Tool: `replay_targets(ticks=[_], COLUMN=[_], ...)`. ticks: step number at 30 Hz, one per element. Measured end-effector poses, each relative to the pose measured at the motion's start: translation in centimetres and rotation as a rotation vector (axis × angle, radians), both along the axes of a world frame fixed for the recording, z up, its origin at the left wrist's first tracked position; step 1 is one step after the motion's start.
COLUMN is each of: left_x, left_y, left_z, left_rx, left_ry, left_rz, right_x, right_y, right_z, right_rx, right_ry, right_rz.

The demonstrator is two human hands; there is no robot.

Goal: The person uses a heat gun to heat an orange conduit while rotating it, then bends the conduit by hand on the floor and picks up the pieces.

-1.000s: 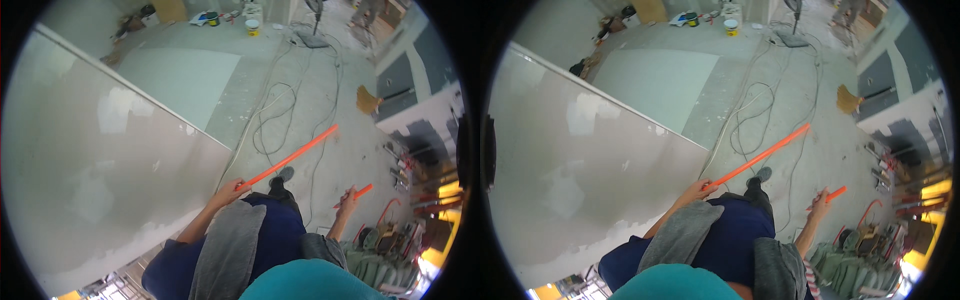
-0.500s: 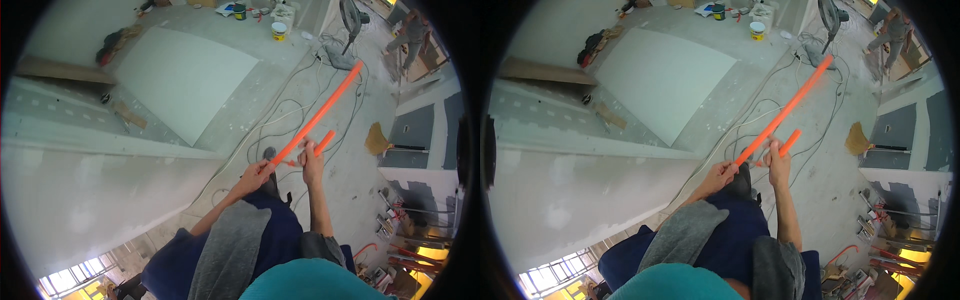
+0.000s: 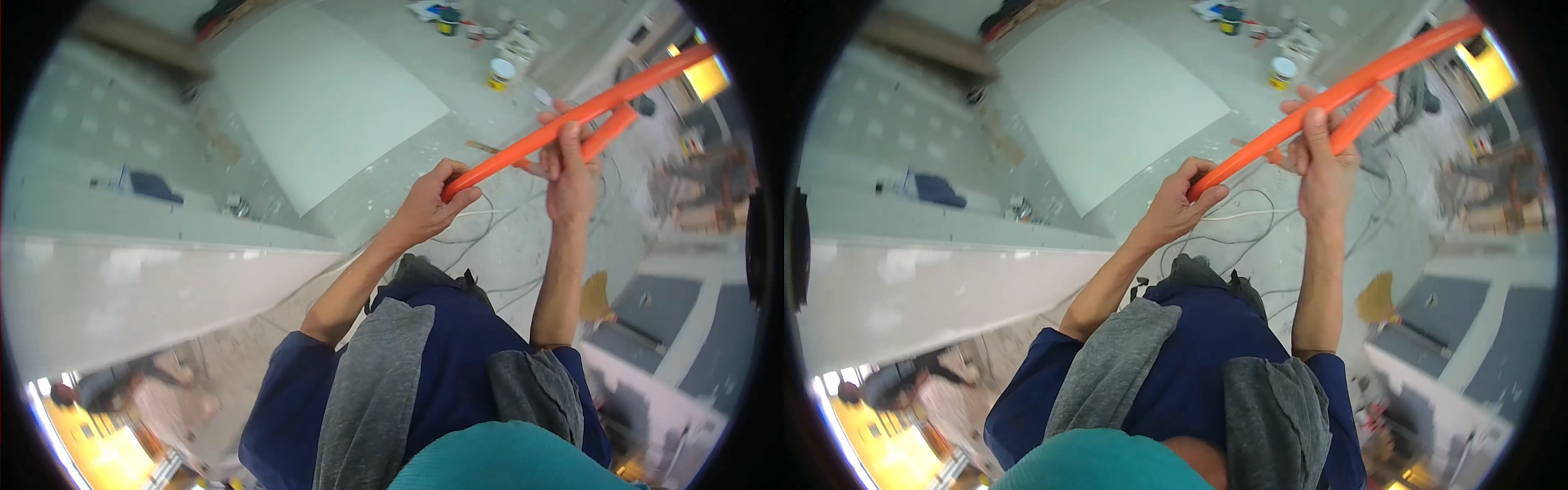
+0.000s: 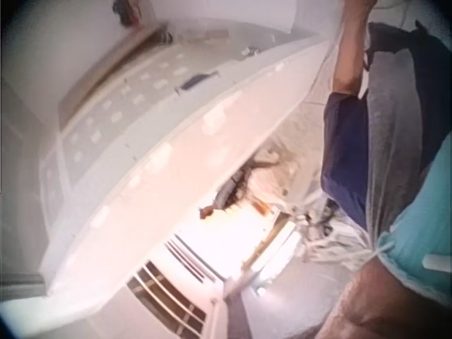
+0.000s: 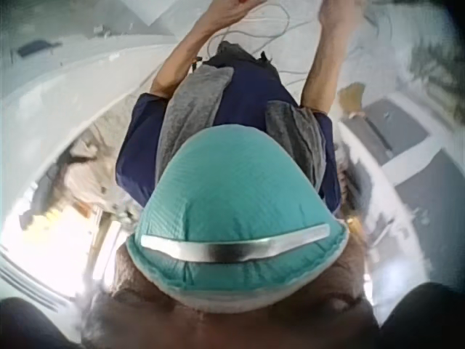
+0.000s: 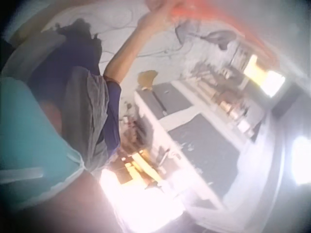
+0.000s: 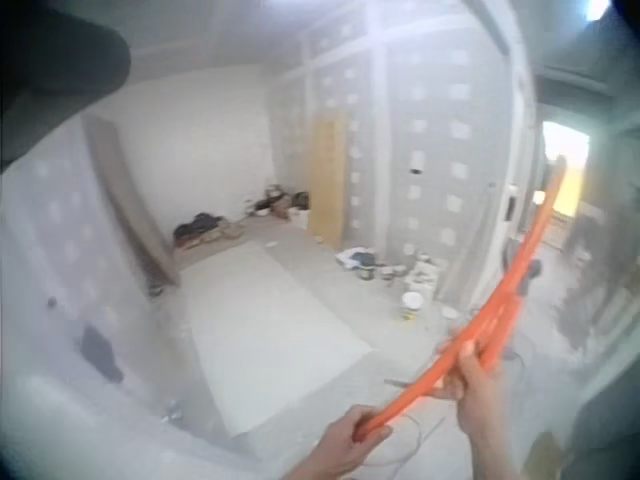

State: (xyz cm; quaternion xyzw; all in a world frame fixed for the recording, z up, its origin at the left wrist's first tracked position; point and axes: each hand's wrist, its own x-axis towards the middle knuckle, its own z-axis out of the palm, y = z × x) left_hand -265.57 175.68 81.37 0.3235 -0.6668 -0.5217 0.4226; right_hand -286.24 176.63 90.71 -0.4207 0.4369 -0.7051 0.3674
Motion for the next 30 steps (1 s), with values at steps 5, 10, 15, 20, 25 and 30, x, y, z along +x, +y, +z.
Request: replay_targets(ticks=[5, 10, 15, 20, 25, 30], left_x=[1.9, 2.0, 0.4, -0.6, 0.4, 3.5], left_y=[4.0, 13.4, 23.8, 29.8, 33.4, 37.1], left_z=[1.0, -1.6, -4.9, -6.0, -6.6, -8.0], left_rx=[-0.106, -0.069, 0.232, 0.255, 0.256, 0.200], left_ry=[-0.206, -0.251, 0.004, 0.259, 0.345, 0.488], left_rz=[0.334, 0.709, 0.974, 1.122, 1.321, 1.521], right_x=[-0.1, -1.1, -0.4, 0.4, 5.4, 11.8], right_y=[-2.3, -3.9, -5.1, -6.3, -2.2, 3.3], right_z=[2.6, 4.8, 6.2, 4.2, -0.3, -7.2], right_rx=[-0.104, -0.159, -0.212, -0.222, 0.083, 0.358], right_ry=[0.035, -0.117, -0.257, -0.379, -0.344, 0.162], right_rz=[0.224, 0.484, 0.603, 0.727, 0.803, 0.943])
